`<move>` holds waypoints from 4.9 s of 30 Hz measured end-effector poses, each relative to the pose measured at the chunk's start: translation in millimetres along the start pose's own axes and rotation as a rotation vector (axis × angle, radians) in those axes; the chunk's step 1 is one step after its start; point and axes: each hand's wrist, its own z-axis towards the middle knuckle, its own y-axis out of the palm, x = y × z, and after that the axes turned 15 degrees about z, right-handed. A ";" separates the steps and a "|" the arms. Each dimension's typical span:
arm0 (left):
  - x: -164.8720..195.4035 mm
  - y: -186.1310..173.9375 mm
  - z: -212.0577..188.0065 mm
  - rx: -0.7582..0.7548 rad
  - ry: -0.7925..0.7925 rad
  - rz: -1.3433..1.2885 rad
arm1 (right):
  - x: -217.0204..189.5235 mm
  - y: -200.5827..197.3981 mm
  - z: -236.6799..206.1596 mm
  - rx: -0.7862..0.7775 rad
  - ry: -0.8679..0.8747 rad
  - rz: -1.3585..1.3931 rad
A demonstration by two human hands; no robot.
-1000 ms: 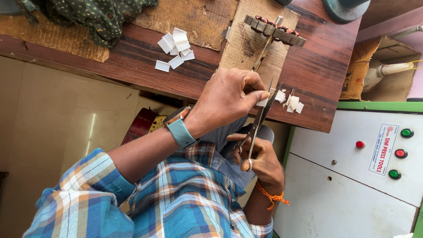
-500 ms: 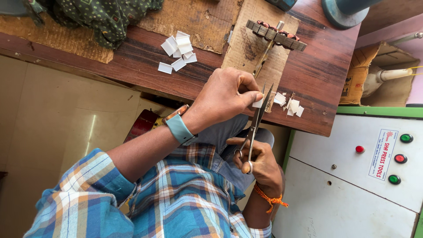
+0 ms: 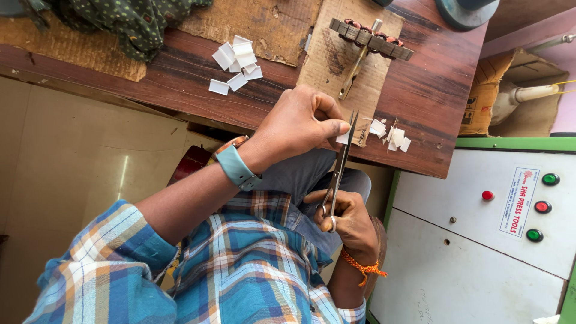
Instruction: The person cuts small white rectangular pieces with scissors and places them into slots on a small circular electrical component mounted on a stand. The person repeats this process multiple times, handling the component and pieces by hand.
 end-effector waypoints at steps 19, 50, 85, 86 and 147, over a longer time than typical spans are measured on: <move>17.8 10.3 -18.5 -0.049 -0.029 -0.070 | -24.4 13.8 -9.9 -0.063 0.001 -0.112; 27.9 15.5 -23.2 -0.096 0.029 0.081 | -34.0 25.9 -16.6 0.000 -0.018 -0.206; 10.7 25.1 -16.4 -0.249 -0.131 -0.500 | -17.5 5.5 -16.9 0.159 -0.669 0.210; 7.9 29.5 -19.0 -0.294 -0.140 -0.585 | -21.6 8.3 -16.2 0.210 -0.704 0.226; -34.2 43.0 -31.2 -0.390 -0.351 -0.426 | -77.5 -110.7 -71.6 0.691 -0.067 -0.460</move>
